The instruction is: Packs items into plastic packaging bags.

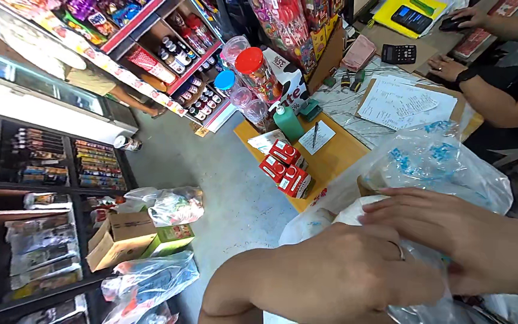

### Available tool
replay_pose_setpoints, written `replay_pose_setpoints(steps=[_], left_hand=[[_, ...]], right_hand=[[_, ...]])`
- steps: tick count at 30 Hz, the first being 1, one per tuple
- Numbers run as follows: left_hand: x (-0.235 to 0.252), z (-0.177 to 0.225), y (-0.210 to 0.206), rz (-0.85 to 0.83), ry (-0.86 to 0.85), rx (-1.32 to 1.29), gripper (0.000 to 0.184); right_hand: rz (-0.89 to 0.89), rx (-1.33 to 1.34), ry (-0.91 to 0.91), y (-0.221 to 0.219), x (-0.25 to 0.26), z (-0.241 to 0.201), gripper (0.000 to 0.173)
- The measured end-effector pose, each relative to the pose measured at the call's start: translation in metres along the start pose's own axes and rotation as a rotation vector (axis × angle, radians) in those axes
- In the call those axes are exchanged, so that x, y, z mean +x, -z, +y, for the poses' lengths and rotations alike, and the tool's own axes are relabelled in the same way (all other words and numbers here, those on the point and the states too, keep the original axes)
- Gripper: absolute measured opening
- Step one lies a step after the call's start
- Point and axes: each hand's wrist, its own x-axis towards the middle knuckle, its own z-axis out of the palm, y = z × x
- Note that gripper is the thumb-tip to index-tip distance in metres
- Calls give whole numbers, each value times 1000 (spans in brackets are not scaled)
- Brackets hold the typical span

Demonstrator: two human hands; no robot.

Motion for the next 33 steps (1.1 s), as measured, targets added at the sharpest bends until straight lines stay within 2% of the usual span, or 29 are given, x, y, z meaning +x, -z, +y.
replay_pose_setpoints(steps=[1, 2, 4, 6, 7, 9, 11, 13, 15, 19, 24, 28, 31, 33], left_hand=[[1, -2, 0, 13, 5, -35, 4], [1, -5, 2, 29, 11, -75, 2], [-8, -20, 14, 34, 36, -182, 18], [-29, -52, 36, 14, 137, -234, 48], [-44, -73, 48, 40, 245, -189, 55], [-69, -128, 65, 124, 536, -5, 51], [-88, -191, 65, 107, 873, 224, 59], [-102, -246, 55, -63, 1138, 416, 70], [-108, -276, 45, -252, 1231, 484, 80], [-104, -295, 40, -479, 1219, 510, 84], [-118, -305, 43, -447, 1038, 610, 69], [-116, -288, 59, -295, 1020, 622, 66], [-100, -242, 74, -127, 959, 672, 68], [-85, -198, 79, 58, 860, 737, 68]], right_hand=[[34, -46, 35, 0, 1, 1, 36], [74, -80, 70, -1, 1, 1, 25], [112, -100, 103, -4, -5, 3, 21], [94, -66, 97, -4, -15, 7, 22], [75, -37, 82, 0, -19, 8, 22], [54, 3, 37, 10, -24, 10, 21], [63, 18, -11, 20, -27, 13, 21], [88, 68, -57, 25, -34, 19, 25], [111, 207, -83, 26, -45, 29, 27], [84, 500, -67, 28, -57, 45, 32], [23, 555, 96, 37, -38, 36, 39], [-10, 572, 131, 38, -42, 35, 34], [6, 551, 110, 37, -43, 36, 36], [19, 540, 111, 36, -43, 38, 36]])
